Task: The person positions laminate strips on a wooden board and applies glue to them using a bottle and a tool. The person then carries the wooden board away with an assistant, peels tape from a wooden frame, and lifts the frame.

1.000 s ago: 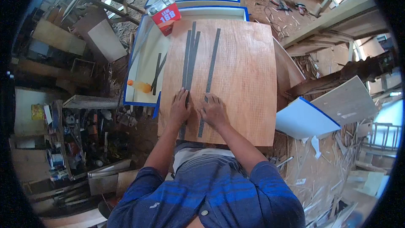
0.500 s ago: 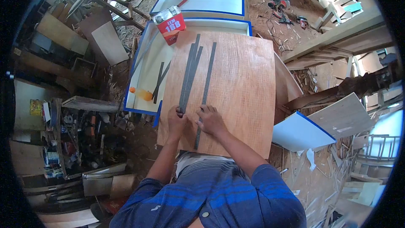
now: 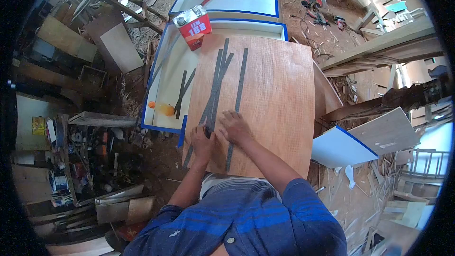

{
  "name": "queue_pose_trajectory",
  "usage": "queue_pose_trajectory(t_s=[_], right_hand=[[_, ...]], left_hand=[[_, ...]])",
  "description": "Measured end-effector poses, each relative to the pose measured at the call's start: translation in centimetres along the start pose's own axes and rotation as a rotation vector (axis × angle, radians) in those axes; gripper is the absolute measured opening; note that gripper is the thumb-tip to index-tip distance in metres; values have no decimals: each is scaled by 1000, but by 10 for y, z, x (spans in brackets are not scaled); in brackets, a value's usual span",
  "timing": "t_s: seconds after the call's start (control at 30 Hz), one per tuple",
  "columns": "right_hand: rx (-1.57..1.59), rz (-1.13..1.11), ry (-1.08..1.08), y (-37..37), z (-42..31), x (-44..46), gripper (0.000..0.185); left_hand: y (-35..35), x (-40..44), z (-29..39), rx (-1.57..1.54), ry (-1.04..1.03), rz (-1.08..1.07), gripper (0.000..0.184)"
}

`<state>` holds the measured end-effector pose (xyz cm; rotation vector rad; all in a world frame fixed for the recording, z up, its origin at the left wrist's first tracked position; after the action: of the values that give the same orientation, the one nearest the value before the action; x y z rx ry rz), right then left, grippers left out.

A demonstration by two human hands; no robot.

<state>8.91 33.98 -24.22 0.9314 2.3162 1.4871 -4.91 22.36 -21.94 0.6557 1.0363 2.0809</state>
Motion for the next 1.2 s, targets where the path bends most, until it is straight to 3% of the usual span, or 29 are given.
queue_pose_trajectory(t_s=[0.1, 0.2, 0.3, 0.5, 0.6, 0.7, 0.9, 1.1, 1.2], right_hand=[[-32, 14, 89, -14, -8, -1, 45], [-46, 55, 94, -19, -11, -5, 45], [-73, 94, 59, -14, -13, -14, 44], [-107, 132, 79, -9, -15, -30, 42], [-111, 74, 59, -7, -15, -36, 42], [-88, 56, 40, -4, -15, -37, 43], [-57, 12, 31, 4, -12, -48, 44], [6, 20, 20, 9, -10, -57, 47], [15, 29, 20, 8, -9, -58, 48]], left_hand=[[-7, 4, -17, -287, 152, -117, 35], [-7, 8, -26, -201, 153, -222, 35], [2, 4, -22, -34, 8, -131, 33], [6, 6, -14, 146, -60, -25, 47], [8, 6, -10, 68, -115, -55, 55], [6, 5, -11, 119, -10, -159, 56], [8, 10, -10, 211, -175, 143, 59], [-6, 20, -17, 158, -104, -124, 56], [-17, 16, -20, 46, -109, -127, 52]])
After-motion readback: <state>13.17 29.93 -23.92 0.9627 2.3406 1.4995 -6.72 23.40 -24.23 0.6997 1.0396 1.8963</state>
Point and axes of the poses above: each hand's wrist, its own x-axis towards the middle knuckle, its own y-axis out of the back of the hand, z = x × y, the point moved 3 cm from there along x, towards the middle knuckle, and after that the axes turned 1 degree about -x, right-handed, at the moved point
